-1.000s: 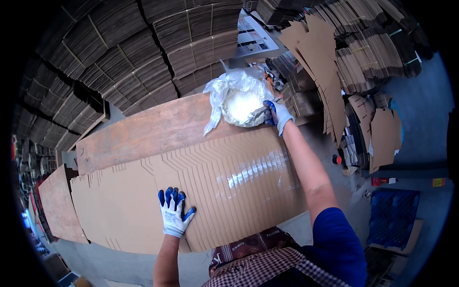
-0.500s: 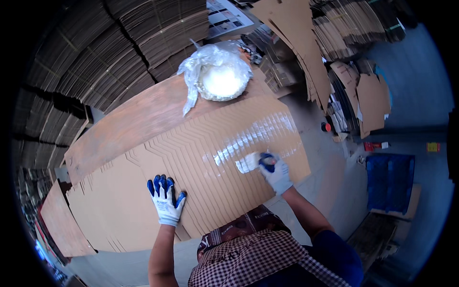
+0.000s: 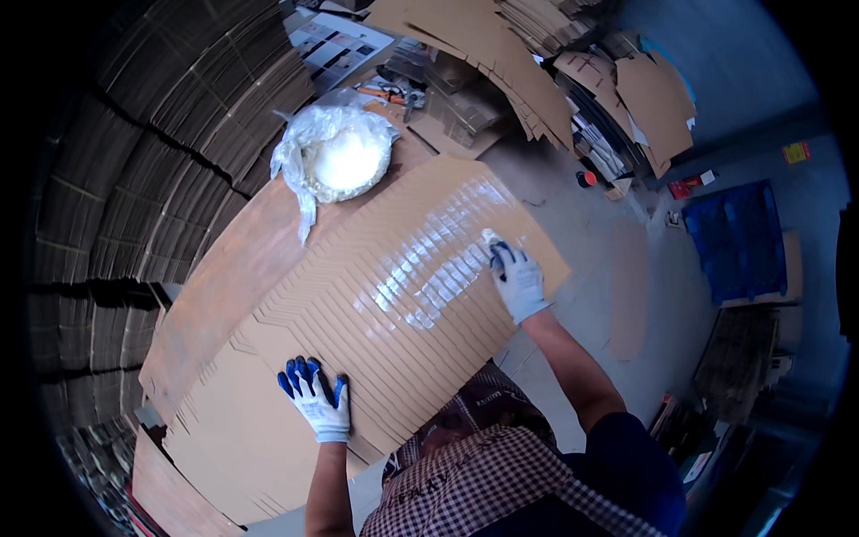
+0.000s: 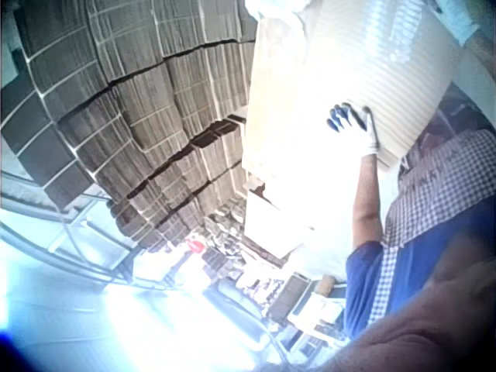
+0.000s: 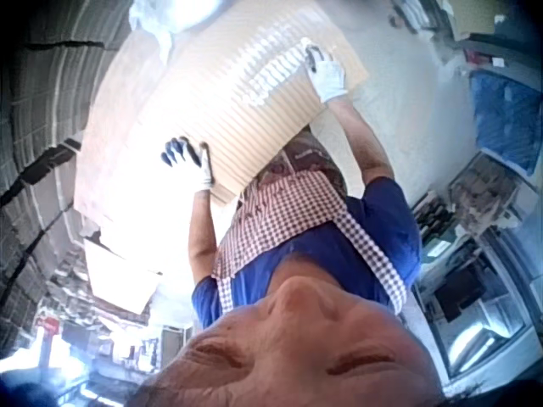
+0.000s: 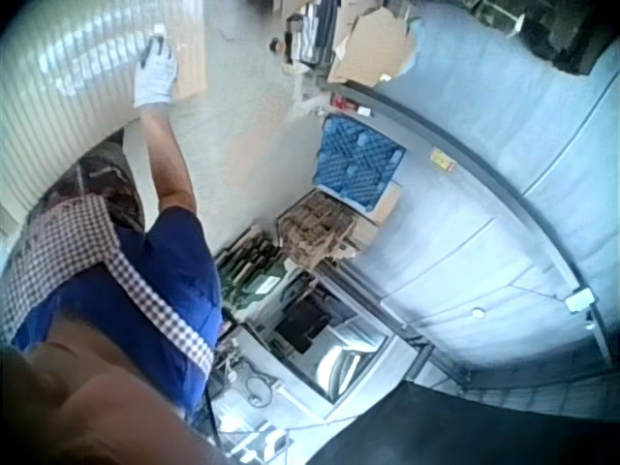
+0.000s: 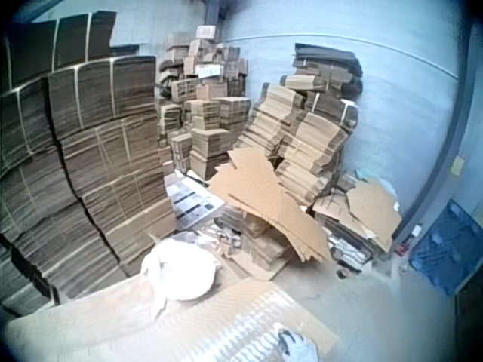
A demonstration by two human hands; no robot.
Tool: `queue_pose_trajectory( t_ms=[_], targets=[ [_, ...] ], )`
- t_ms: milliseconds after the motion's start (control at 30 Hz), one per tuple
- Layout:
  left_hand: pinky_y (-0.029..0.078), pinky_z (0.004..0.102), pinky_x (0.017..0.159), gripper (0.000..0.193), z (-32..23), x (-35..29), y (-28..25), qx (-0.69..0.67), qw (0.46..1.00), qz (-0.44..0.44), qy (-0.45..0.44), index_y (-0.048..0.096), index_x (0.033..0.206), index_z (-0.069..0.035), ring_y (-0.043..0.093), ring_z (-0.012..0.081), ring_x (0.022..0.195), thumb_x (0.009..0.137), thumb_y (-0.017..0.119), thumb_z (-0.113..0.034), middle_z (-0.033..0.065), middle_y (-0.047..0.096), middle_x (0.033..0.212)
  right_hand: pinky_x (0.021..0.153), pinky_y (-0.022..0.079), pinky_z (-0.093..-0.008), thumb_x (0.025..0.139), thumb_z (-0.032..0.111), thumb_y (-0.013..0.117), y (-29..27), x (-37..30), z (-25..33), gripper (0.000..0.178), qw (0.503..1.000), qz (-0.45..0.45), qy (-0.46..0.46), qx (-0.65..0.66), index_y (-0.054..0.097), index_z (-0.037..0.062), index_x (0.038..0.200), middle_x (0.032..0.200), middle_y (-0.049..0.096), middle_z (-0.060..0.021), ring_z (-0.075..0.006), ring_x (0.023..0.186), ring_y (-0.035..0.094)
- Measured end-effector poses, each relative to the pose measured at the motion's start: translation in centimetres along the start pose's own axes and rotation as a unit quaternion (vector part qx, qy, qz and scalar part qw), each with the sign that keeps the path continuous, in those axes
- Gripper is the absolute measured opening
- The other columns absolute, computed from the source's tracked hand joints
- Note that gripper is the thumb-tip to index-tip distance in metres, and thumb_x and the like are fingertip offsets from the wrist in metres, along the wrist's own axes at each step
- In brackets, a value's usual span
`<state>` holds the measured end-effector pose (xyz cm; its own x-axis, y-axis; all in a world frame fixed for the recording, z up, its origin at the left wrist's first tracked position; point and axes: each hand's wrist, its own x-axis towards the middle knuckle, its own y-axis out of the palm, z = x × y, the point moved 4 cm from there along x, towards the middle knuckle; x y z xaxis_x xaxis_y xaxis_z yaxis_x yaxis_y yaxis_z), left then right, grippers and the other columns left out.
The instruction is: The person aligns a stack of flat cardboard sheets, applies white adhesive to the corrugated edges using a roller, and then folds a printed cardboard box along its creases. The person handles the sheets and box by hand while wearing gloves.
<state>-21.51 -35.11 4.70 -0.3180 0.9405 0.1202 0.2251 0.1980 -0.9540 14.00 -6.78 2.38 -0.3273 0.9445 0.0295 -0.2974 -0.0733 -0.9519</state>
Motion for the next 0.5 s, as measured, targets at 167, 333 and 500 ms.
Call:
queue_pose_trajectory(
  t_ms=[167,333,500],
  targets=[
    [0.014,0.0596,0.123,0.063,-0.7,0.3,-0.3,0.025,0.999,0.029,-0.03,0.049,0.142,-0.003,0.032,0.0402,0.146,0.088,0.07,-0.028,0.0207,0.044,0.152,0.085,0.054,-0.0471,0.087,0.026,0.066,-1.6,-9.3,10.8,0.034,0.968,0.077,-0.236,0.04,0.065,0.0124,0.118,0.117,0.065,-0.0133,-0.0314,0.105,0.064],
    [0.012,0.0572,0.124,0.061,0.1,-0.5,0.0,0.018,1.0,0.003,-0.013,0.049,0.142,-0.004,0.031,0.038,0.148,0.089,0.069,-0.028,0.0174,0.043,0.154,0.087,0.05,-0.0486,0.092,0.037,0.061,-1.4,-5.5,4.5,0.038,0.989,0.111,-0.072,-0.065,0.06,0.0134,0.122,0.119,0.062,-0.0112,-0.0293,0.106,0.062],
    [0.011,0.0575,0.124,0.065,0.1,-0.4,0.5,0.038,0.999,0.006,-0.011,0.045,0.147,-0.004,0.029,0.0381,0.149,0.091,0.067,-0.029,0.0193,0.04,0.156,0.093,0.05,-0.047,0.091,0.032,0.062,-0.5,-6.1,2.6,0.037,0.995,0.07,-0.074,0.004,0.063,0.0128,0.123,0.123,0.062,-0.0125,-0.0307,0.11,0.061]
  ],
)
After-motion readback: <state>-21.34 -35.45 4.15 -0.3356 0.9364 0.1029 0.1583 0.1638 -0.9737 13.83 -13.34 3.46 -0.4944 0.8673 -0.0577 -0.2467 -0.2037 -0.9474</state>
